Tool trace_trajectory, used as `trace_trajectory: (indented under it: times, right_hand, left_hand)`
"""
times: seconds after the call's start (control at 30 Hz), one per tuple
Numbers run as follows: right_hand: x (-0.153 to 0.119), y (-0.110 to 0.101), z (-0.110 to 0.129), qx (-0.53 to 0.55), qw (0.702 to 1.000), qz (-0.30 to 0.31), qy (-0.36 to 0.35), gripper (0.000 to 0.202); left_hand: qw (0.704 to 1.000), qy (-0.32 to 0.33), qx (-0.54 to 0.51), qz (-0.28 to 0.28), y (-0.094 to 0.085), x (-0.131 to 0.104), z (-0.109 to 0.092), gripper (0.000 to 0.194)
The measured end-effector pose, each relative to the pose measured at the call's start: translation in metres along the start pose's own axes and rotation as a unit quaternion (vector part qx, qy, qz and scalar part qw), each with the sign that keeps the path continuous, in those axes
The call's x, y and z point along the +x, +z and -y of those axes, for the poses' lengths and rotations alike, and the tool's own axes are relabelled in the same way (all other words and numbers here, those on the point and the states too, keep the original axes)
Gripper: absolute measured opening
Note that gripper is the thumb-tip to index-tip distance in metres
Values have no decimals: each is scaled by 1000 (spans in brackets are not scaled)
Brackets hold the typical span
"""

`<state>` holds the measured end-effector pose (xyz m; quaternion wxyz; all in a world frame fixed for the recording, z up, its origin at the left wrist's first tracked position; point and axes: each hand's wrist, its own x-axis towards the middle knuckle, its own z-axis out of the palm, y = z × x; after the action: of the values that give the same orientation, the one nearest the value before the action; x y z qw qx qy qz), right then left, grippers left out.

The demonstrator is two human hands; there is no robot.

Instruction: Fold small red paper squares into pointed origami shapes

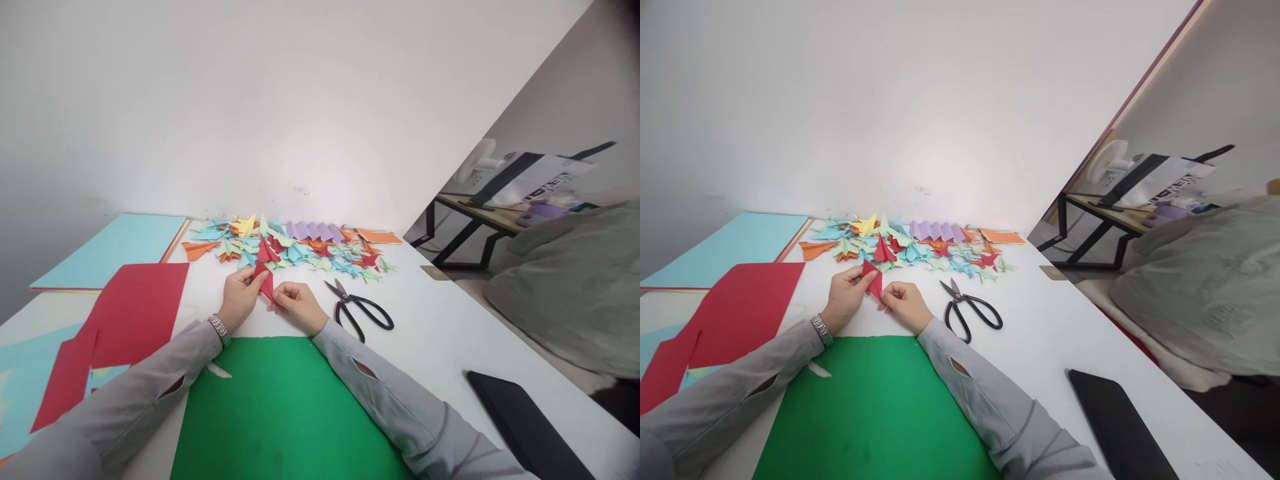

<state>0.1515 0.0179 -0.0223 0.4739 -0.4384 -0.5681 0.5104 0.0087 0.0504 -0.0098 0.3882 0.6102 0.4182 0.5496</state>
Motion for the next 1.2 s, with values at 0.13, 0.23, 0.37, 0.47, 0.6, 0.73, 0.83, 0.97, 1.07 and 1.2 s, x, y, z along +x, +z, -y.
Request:
trace_trajectory:
  times: [0.13,0.23,0.37,0.47,0.6,0.73,0.83,0.97,1.07,1.2]
  right_hand:
    - [0,0,0,7,1000,4,-3,25]
    - [-1,0,2,27,1000,0,1,28]
    - [-1,2,3,44,999,-18,-11,36]
    - [1,3,1,79,996,-25,-19,37]
    - [3,2,-4,120,991,-55,-23,37]
    - [3,2,-5,115,991,-64,-17,35]
    - [3,3,-4,110,992,-59,-16,34]
    - [3,2,-3,109,992,-66,-23,34]
    - [2,0,-1,105,993,-55,-23,38]
    - [2,0,-2,100,994,-41,-22,39]
  left_hand:
    - [1000,-10,9,-4,-2,0,-3,27]
    - [1000,-13,0,-1,-2,0,-3,26]
    - [999,-12,-31,40,0,-1,0,23]
    - [994,-22,-61,90,2,-3,-1,24]
    - [981,-75,-141,115,2,-4,-3,32]
    - [967,-97,-191,138,1,-2,-2,46]
    - [972,-94,-158,144,1,-2,-4,42]
    - [977,-87,-118,153,1,-3,-8,30]
    - [980,-78,-114,143,2,-3,-7,27]
    - [982,-81,-110,134,2,-3,-7,25]
